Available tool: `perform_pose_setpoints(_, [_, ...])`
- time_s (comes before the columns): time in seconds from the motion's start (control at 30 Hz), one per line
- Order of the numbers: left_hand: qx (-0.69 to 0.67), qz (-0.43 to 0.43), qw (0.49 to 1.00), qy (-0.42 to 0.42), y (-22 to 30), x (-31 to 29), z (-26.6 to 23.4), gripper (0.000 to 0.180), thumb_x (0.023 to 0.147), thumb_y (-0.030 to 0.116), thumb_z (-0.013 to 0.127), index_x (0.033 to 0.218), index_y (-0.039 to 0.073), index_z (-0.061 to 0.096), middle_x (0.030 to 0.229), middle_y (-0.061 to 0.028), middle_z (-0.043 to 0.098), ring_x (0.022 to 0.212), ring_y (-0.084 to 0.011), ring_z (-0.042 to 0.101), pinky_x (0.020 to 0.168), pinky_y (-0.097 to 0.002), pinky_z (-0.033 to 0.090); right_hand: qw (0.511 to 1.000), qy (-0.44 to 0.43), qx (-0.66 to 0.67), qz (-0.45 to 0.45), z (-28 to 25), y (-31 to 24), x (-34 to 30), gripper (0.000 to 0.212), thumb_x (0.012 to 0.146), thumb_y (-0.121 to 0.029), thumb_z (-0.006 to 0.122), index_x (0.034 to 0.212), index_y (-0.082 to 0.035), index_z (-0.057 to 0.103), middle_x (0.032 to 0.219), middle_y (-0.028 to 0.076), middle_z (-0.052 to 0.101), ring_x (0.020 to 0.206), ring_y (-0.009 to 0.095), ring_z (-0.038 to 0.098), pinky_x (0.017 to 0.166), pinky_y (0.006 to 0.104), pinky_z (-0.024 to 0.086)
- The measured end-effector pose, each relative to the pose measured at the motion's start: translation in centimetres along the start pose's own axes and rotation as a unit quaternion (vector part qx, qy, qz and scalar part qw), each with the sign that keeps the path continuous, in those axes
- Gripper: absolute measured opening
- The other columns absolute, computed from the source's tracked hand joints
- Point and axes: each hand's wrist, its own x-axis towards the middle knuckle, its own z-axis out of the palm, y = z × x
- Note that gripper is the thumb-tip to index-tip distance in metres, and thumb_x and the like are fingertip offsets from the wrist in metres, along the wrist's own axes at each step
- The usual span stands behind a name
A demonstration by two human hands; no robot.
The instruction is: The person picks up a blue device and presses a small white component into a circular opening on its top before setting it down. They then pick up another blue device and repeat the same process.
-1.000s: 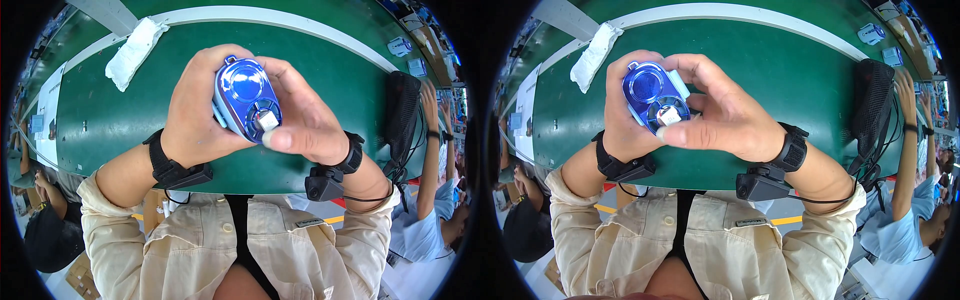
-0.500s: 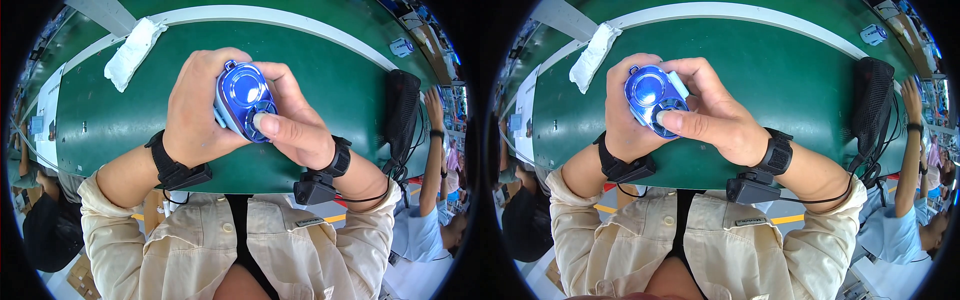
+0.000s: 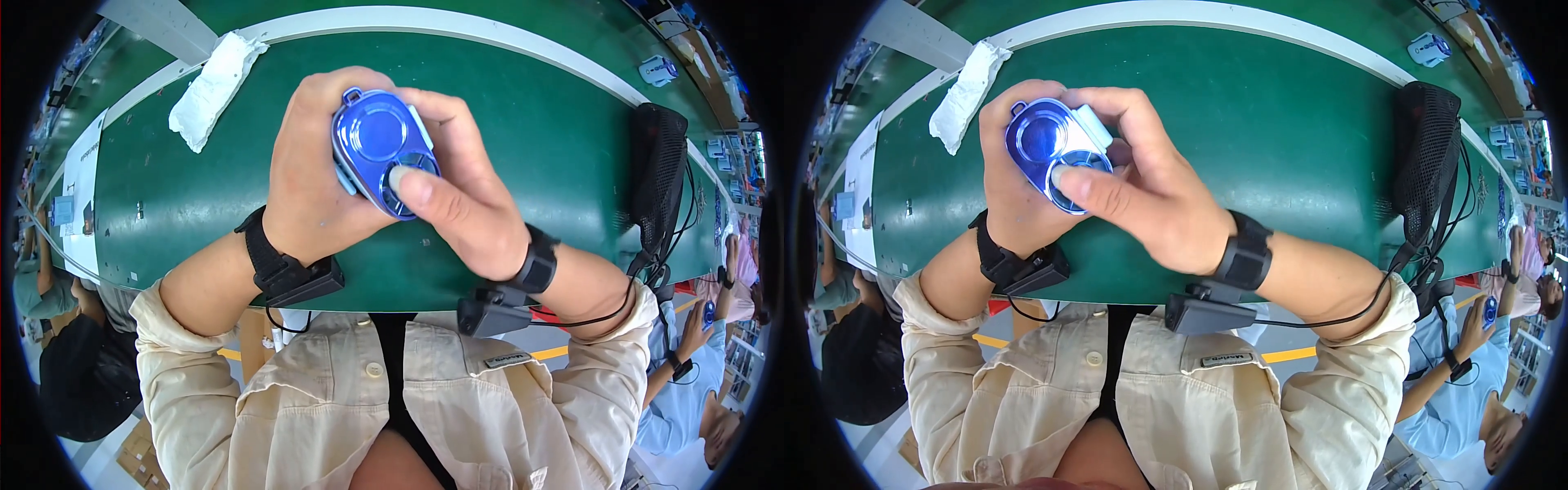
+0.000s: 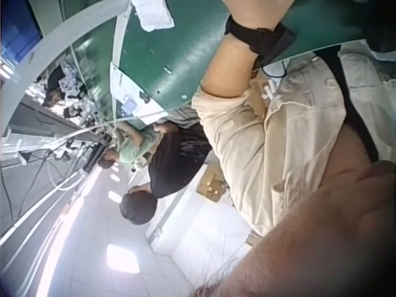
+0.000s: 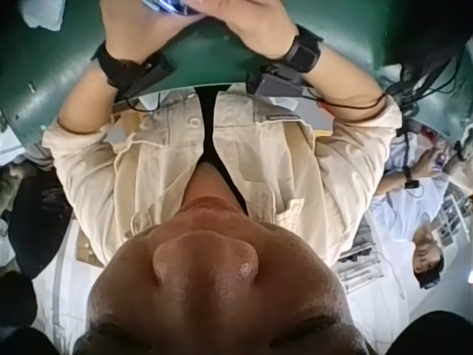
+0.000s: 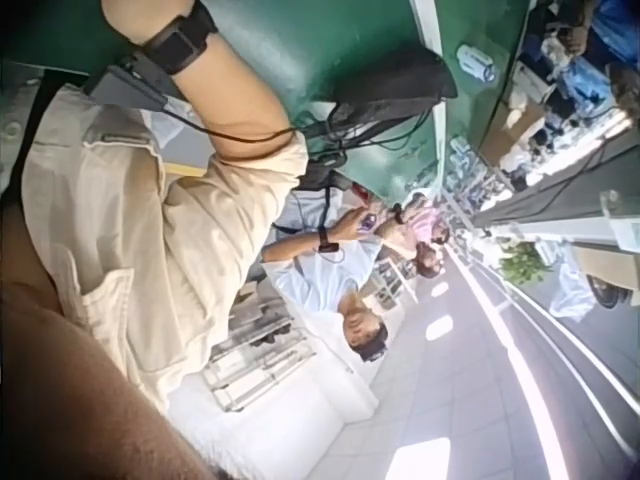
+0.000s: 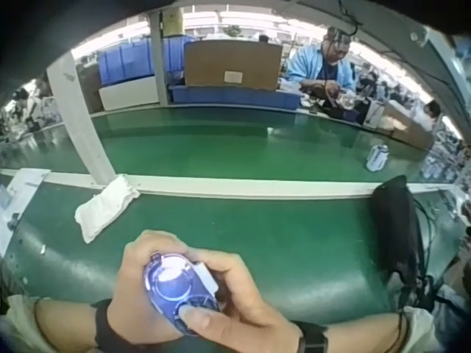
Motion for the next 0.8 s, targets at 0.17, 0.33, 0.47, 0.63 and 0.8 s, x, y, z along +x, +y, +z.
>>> perform_pose_setpoints(0.17, [0.008, 0.010, 0.999, -0.044, -0.3, 0.6, -0.2, 0.088, 0.055, 0.016, 0.089, 0.123, 0.006, 0.034, 0.116, -0.0115, 0.046, 0.096, -0.0181, 0.054, 0.082, -0.0304, 0.046, 0.987, -0.041, 0.136, 0.069, -1.3, -1.0, 0.7, 0.052, 0.091, -0.020, 0.060, 0.133, -0.009, 0.031, 0.123, 0.009, 0.042, 0.111, 0.016, 0.047, 0.088, 0.0305, 0.045])
perform_pose_setpoints(0.33, [-0.078, -0.008, 0.997, 0.027, -0.6, 1.4, 0.4, 0.076, 0.051, 0.020, 0.088, 0.114, 0.008, 0.047, 0.104, -0.0083, 0.055, 0.093, -0.0270, 0.056, 0.079, -0.0355, 0.046, 0.997, -0.065, 0.021, 0.024, -1.1, -1.2, 1.6, 0.052, 0.092, -0.022, 0.057, 0.134, -0.008, 0.029, 0.125, 0.010, 0.042, 0.115, 0.018, 0.044, 0.093, 0.0328, 0.042])
perform_pose_setpoints(0.47, [-0.059, -0.058, 0.997, -0.002, 0.1, 1.2, -0.1, 0.062, 0.056, 0.031, 0.083, 0.105, 0.008, 0.053, 0.099, -0.0111, 0.057, 0.090, -0.0325, 0.053, 0.078, -0.0401, 0.044, 0.999, 0.004, -0.006, 0.035, -0.2, -0.7, 0.7, 0.056, 0.089, -0.019, 0.056, 0.135, -0.004, 0.027, 0.128, 0.012, 0.041, 0.119, 0.022, 0.042, 0.102, 0.0368, 0.034])
perform_pose_setpoints(0.63, [-0.016, -0.036, 0.999, 0.009, 0.1, 0.5, 1.8, 0.058, 0.061, 0.030, 0.078, 0.108, 0.007, 0.050, 0.098, -0.0119, 0.052, 0.091, -0.0326, 0.051, 0.069, -0.0405, 0.047, 0.991, 0.125, -0.053, 0.016, 0.1, 0.1, -1.0, 0.069, 0.084, -0.033, 0.054, 0.137, 0.001, 0.024, 0.132, 0.016, 0.038, 0.123, 0.026, 0.040, 0.106, 0.0384, 0.030])
perform_pose_setpoints(0.8, [0.006, -0.026, 0.999, 0.037, 0.5, 0.3, 1.1, 0.057, 0.062, 0.025, 0.077, 0.108, 0.006, 0.047, 0.095, -0.0109, 0.051, 0.090, -0.0301, 0.050, 0.062, -0.0375, 0.048, 0.992, 0.103, -0.070, -0.002, -0.5, 0.8, -0.8, 0.057, 0.095, -0.029, 0.042, 0.141, -0.002, 0.024, 0.137, 0.015, 0.037, 0.127, 0.027, 0.040, 0.105, 0.0388, 0.033])
